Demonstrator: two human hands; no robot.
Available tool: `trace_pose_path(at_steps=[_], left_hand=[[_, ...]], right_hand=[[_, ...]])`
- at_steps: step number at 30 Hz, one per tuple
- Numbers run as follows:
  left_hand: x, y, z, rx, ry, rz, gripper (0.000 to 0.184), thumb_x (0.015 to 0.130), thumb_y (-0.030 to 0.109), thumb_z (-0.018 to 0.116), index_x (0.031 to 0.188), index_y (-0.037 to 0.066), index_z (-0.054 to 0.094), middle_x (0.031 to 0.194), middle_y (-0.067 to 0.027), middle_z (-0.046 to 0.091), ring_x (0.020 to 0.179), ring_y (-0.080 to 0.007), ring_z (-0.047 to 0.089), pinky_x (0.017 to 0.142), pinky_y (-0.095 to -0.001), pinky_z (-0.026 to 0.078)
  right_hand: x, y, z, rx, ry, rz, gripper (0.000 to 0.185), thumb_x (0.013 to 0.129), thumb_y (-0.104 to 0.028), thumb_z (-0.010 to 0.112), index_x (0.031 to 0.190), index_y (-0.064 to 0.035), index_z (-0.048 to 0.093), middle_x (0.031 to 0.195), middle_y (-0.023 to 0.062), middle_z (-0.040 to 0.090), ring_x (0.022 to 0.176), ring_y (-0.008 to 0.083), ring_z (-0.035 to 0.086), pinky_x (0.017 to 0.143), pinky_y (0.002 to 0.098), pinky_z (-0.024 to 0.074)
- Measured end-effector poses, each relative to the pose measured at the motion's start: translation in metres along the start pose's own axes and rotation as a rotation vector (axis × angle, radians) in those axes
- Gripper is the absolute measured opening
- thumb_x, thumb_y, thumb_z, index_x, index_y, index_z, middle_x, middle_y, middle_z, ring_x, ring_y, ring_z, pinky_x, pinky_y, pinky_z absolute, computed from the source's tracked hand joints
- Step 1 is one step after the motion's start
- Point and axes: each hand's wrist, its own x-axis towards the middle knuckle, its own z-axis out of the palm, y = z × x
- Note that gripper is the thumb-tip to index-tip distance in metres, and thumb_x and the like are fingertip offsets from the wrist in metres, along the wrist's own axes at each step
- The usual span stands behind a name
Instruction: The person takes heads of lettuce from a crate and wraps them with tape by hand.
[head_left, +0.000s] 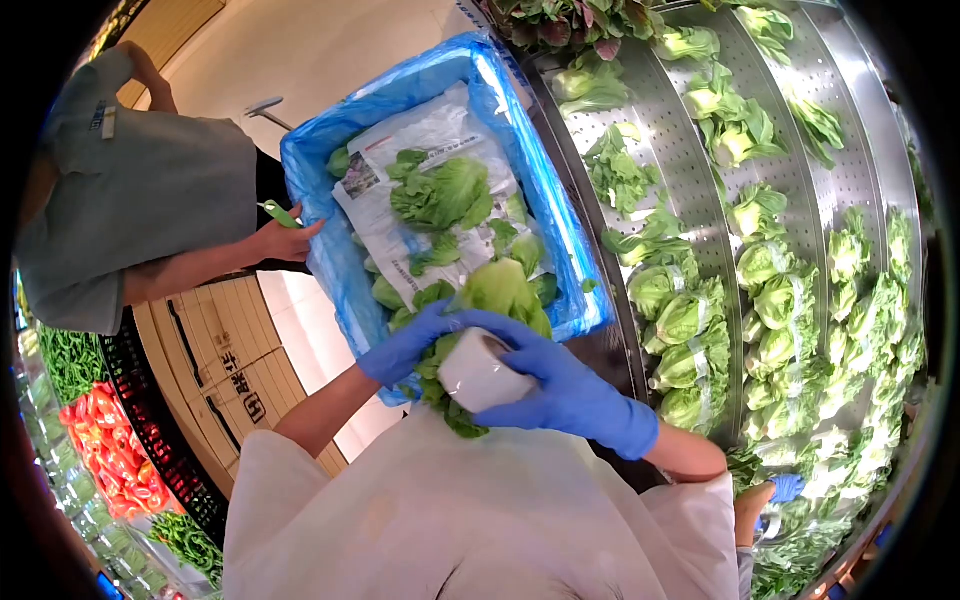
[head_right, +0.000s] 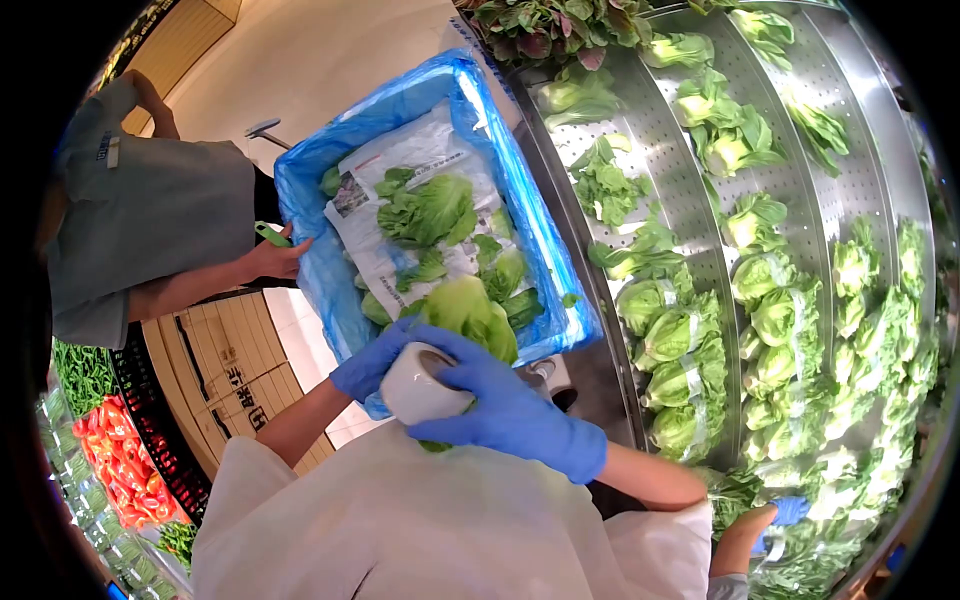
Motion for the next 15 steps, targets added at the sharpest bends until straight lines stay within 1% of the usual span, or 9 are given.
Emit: trace_pose_path(at_steps=[1, 2, 4, 5, 6, 8, 9, 13, 15], left_hand=[[-0.004, 0.006, 0.007, 0.024, 0.032, 0.061, 0.058, 0.08, 0.016, 0.06, 0.131, 0.003, 0.034, 0.12, -0.0103, 0.051, 0.107, -0.0177, 0.052, 0.092, -0.0313, 0.044], [-0.006, 0.008, 0.009, 0.025, 0.033, 0.062, 0.058, 0.08, 0.016, 0.06, 0.131, 0.003, 0.034, 0.12, -0.0103, 0.051, 0.107, -0.0177, 0.052, 0.092, -0.0313, 0.044], [-0.008, 0.009, 0.013, 0.026, -0.075, 0.192, 0.06, 0.08, 0.018, 0.061, 0.13, 0.002, 0.034, 0.118, -0.0099, 0.052, 0.106, -0.018, 0.053, 0.089, -0.0313, 0.046], [-0.01, 0.01, 0.015, -0.008, -0.048, 0.159, 0.061, 0.081, 0.021, 0.061, 0.132, 0.004, 0.031, 0.12, -0.0102, 0.05, 0.107, -0.0192, 0.053, 0.088, -0.0324, 0.047], [-0.012, 0.007, 0.011, -0.005, -0.058, 0.157, 0.061, 0.081, 0.021, 0.061, 0.132, 0.004, 0.031, 0.12, -0.0102, 0.05, 0.107, -0.0192, 0.053, 0.088, -0.0324, 0.047], [-0.014, 0.004, 0.0, -0.276, 0.054, 0.079, 0.063, 0.082, 0.024, 0.06, 0.134, 0.007, 0.029, 0.123, -0.01, 0.048, 0.108, -0.0203, 0.053, 0.09, -0.0346, 0.047], [-0.016, 0.008, 0.002, -0.253, -0.004, 0.087, 0.063, 0.083, 0.029, 0.058, 0.135, 0.009, 0.027, 0.125, -0.0099, 0.047, 0.109, -0.021, 0.052, 0.09, -0.0358, 0.047], [-0.01, 0.0, -0.012, -0.113, -0.016, 0.078, 0.061, 0.086, 0.032, 0.054, 0.136, 0.009, 0.026, 0.125, -0.0089, 0.047, 0.11, -0.021, 0.051, 0.092, -0.0359, 0.045], [-0.009, -0.006, -0.02, -0.14, -0.056, 0.061, 0.059, 0.087, 0.028, 0.053, 0.136, 0.009, 0.026, 0.126, -0.0088, 0.046, 0.111, -0.021, 0.05, 0.093, -0.0358, 0.044]], right_hand=[[-0.007, 0.008, -0.002, 0.01, 0.013, -0.073, 0.06, 0.066, -0.023, 0.077, 0.115, 0.0009, 0.051, 0.134, 0.0146, 0.032, 0.119, 0.0265, 0.04, 0.099, 0.0323, 0.0319], [-0.012, 0.014, 0.002, 0.01, 0.012, -0.074, 0.06, 0.066, -0.023, 0.077, 0.115, 0.0009, 0.051, 0.134, 0.0146, 0.032, 0.119, 0.0265, 0.04, 0.099, 0.0323, 0.0319], [-0.022, 0.021, 0.009, 0.129, 0.132, -0.319, 0.057, 0.062, -0.02, 0.08, 0.11, -0.003, 0.055, 0.132, 0.017, 0.033, 0.119, 0.0278, 0.04, 0.098, 0.0339, 0.034], [-0.029, 0.013, 0.006, 0.054, 0.138, -0.209, 0.055, 0.059, -0.019, 0.083, 0.106, -0.0057, 0.057, 0.126, 0.0174, 0.039, 0.114, 0.0271, 0.043, 0.094, 0.0334, 0.0372], [-0.034, 0.009, 0.001, 0.048, 0.147, -0.208, 0.055, 0.059, -0.019, 0.083, 0.106, -0.0057, 0.057, 0.126, 0.0174, 0.039, 0.114, 0.0271, 0.043, 0.094, 0.0334, 0.0372], [-0.044, 0.004, -0.008, 0.079, 0.204, 0.195, 0.054, 0.061, -0.02, 0.081, 0.107, -0.0051, 0.057, 0.117, 0.014, 0.045, 0.108, 0.0231, 0.045, 0.089, 0.0312, 0.0389], [-0.045, 0.0, -0.012, 0.024, 0.188, 0.306, 0.051, 0.063, -0.023, 0.08, 0.105, -0.0042, 0.057, 0.106, 0.0094, 0.05, 0.098, 0.0188, 0.049, 0.084, 0.0285, 0.0407], [-0.04, -0.005, -0.017, 0.037, 0.052, 0.385, 0.05, 0.065, -0.026, 0.078, 0.105, -0.0029, 0.057, 0.098, 0.0066, 0.053, 0.091, 0.016, 0.052, 0.081, 0.0261, 0.0418], [-0.037, -0.01, -0.028, -0.14, -0.083, 0.399, 0.047, 0.066, -0.018, 0.077, 0.105, -0.0031, 0.053, 0.093, 0.0047, 0.055, 0.085, 0.0139, 0.052, 0.081, 0.0262, 0.0424]])
